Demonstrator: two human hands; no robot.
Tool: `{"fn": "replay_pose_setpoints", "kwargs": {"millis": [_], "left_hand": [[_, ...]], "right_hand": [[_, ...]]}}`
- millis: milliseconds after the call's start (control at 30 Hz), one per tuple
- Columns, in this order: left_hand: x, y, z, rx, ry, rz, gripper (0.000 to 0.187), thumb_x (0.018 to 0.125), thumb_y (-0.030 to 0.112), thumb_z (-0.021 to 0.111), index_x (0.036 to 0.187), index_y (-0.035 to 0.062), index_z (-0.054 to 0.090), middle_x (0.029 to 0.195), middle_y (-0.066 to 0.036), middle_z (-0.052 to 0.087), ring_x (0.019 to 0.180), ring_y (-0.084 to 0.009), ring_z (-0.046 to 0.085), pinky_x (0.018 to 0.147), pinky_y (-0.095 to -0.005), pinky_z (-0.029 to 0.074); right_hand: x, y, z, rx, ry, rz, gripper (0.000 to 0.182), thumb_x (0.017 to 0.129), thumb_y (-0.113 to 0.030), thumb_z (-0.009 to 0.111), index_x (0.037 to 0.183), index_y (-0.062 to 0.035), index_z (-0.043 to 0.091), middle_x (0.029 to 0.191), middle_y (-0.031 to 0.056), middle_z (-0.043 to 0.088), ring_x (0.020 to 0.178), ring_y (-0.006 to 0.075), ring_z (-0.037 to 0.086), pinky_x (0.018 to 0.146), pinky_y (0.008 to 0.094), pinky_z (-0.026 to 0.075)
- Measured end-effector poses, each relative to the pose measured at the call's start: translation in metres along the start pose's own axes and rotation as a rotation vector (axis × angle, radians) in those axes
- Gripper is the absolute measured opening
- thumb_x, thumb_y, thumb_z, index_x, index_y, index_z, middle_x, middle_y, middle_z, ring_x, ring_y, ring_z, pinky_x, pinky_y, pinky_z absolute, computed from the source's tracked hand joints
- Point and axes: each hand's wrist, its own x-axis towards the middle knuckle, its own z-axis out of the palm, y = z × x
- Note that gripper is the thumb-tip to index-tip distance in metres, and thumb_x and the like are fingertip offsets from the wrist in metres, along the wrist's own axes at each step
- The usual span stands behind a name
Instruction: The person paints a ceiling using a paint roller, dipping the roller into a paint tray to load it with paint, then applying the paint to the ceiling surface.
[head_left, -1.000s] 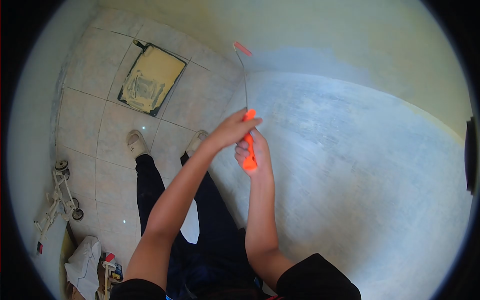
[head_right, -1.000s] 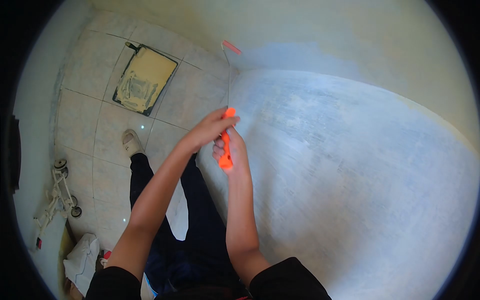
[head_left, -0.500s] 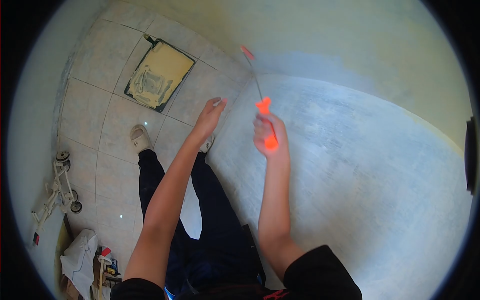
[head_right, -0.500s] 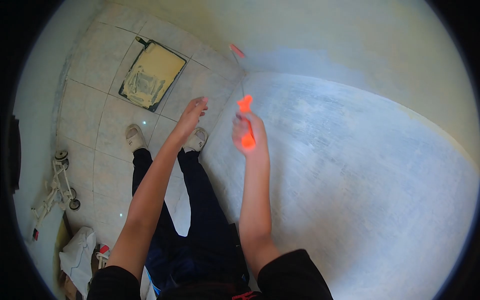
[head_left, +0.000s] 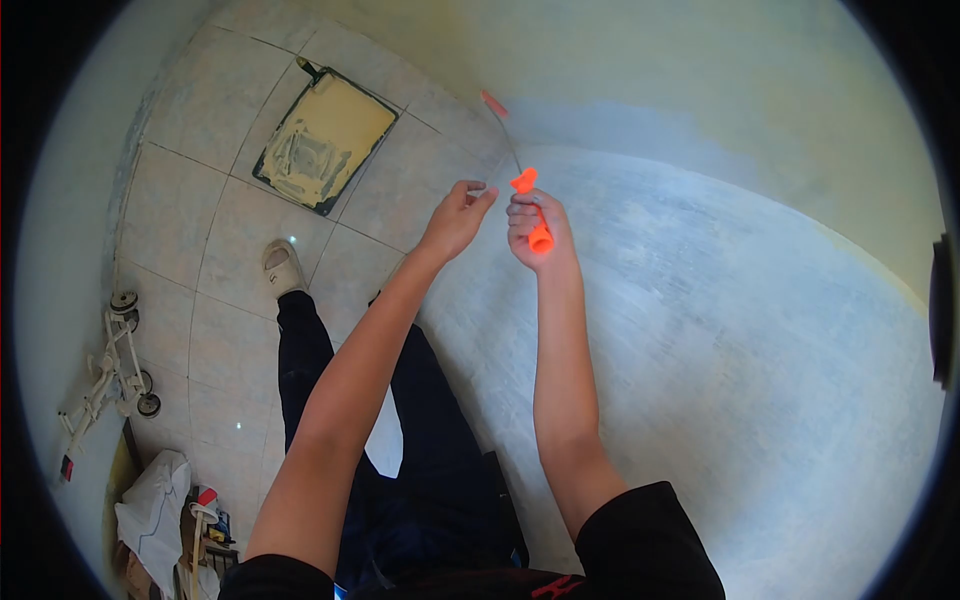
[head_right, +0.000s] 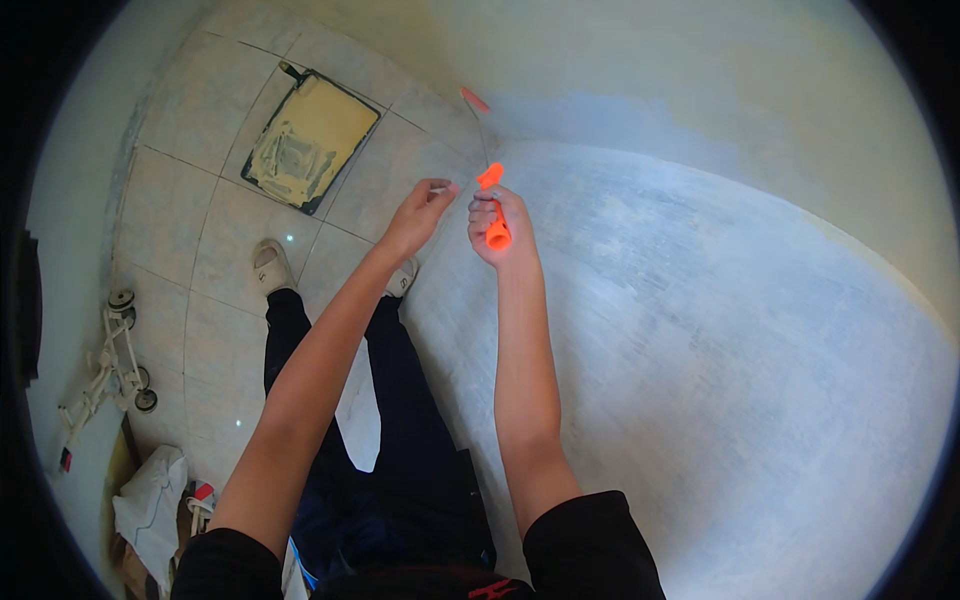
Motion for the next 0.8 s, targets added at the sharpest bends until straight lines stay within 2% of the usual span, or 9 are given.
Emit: {"fn": "replay_pose_setpoints", "kwargs": {"millis": [100,167,267,367,500,600,700,767,800], "left_hand": [[-0.003,0.004,0.002,-0.055,0.019,-0.006,0.057,0.099,0.049,0.056,0.128,-0.0004,0.057,0.107,-0.013,0.065,0.101,-0.0203,0.059,0.091,-0.0314,0.046],[-0.005,-0.001,0.0,-0.096,0.039,-0.02,0.057,0.099,0.049,0.056,0.128,-0.0005,0.057,0.107,-0.012,0.065,0.101,-0.0204,0.059,0.091,-0.0313,0.046],[-0.009,-0.011,0.0,-0.117,0.062,-0.006,0.056,0.1,0.05,0.054,0.125,-0.0009,0.058,0.105,-0.012,0.065,0.1,-0.0196,0.058,0.091,-0.0309,0.045],[-0.012,-0.013,-0.002,-0.122,0.063,-0.025,0.055,0.101,0.05,0.053,0.122,-0.0005,0.058,0.103,-0.011,0.064,0.097,-0.0181,0.057,0.09,-0.0303,0.045],[-0.007,-0.021,-0.009,-0.116,0.066,0.001,0.053,0.102,0.049,0.053,0.12,-0.0001,0.059,0.1,-0.009,0.064,0.094,-0.0168,0.057,0.087,-0.0302,0.045],[-0.013,-0.018,-0.014,-0.104,0.077,-0.009,0.052,0.102,0.048,0.052,0.121,0.0001,0.059,0.099,-0.009,0.064,0.093,-0.0171,0.058,0.087,-0.0303,0.045],[-0.021,-0.022,-0.024,-0.085,0.095,-0.028,0.052,0.102,0.047,0.052,0.122,0.0004,0.059,0.1,-0.01,0.065,0.094,-0.0175,0.058,0.088,-0.03,0.045],[-0.022,-0.02,-0.026,-0.079,0.105,-0.016,0.052,0.102,0.048,0.052,0.123,0.0006,0.059,0.1,-0.01,0.065,0.094,-0.0176,0.058,0.088,-0.0298,0.045],[-0.024,-0.021,-0.027,-0.08,0.103,-0.027,0.051,0.102,0.048,0.052,0.122,0.0007,0.059,0.101,-0.01,0.065,0.095,-0.0177,0.058,0.089,-0.0298,0.045]], "right_hand": [[-0.105,0.026,-0.004,-0.092,0.011,-0.131,0.007,0.09,-0.01,0.057,0.088,-0.0086,0.051,0.059,-0.0044,0.042,0.04,0.0065,0.038,0.035,0.022,0.033],[-0.172,0.045,-0.007,-0.038,-0.041,-0.107,0.005,0.091,-0.012,0.056,0.09,-0.0101,0.052,0.059,-0.0044,0.042,0.039,0.0069,0.038,0.034,0.0229,0.033],[-0.206,0.062,-0.009,-0.017,-0.11,-0.13,0.007,0.094,-0.012,0.054,0.088,-0.0103,0.05,0.059,-0.0046,0.043,0.038,0.0048,0.038,0.033,0.0212,0.033],[-0.138,0.051,-0.01,-0.041,-0.002,-0.12,0.005,0.091,-0.01,0.056,0.088,-0.0103,0.051,0.059,-0.0043,0.042,0.039,0.0069,0.038,0.034,0.0225,0.033],[0.026,0.021,-0.026,-0.058,0.008,-0.042,0.01,0.087,-0.007,0.059,0.084,-0.0102,0.05,0.06,-0.0043,0.044,0.042,0.0059,0.039,0.037,0.0212,0.033],[0.058,0.009,-0.025,-0.01,0.006,0.034,0.011,0.086,-0.006,0.059,0.082,-0.0102,0.05,0.061,-0.0042,0.046,0.042,0.0057,0.038,0.037,0.0212,0.033],[-0.008,0.021,-0.031,-0.196,-0.021,-0.077,0.01,0.088,-0.009,0.059,0.084,-0.0104,0.05,0.06,-0.0048,0.044,0.042,0.0057,0.039,0.037,0.0215,0.033],[-0.082,0.035,-0.047,-0.113,-0.058,-0.08,0.008,0.09,-0.013,0.058,0.087,-0.0106,0.051,0.059,-0.0051,0.042,0.041,0.0062,0.039,0.036,0.0223,0.033],[-0.123,0.044,-0.042,-0.113,0.02,-0.115,0.007,0.095,-0.014,0.051,0.089,-0.011,0.049,0.057,-0.0039,0.039,0.037,0.007,0.036,0.033,0.0236,0.032]]}}
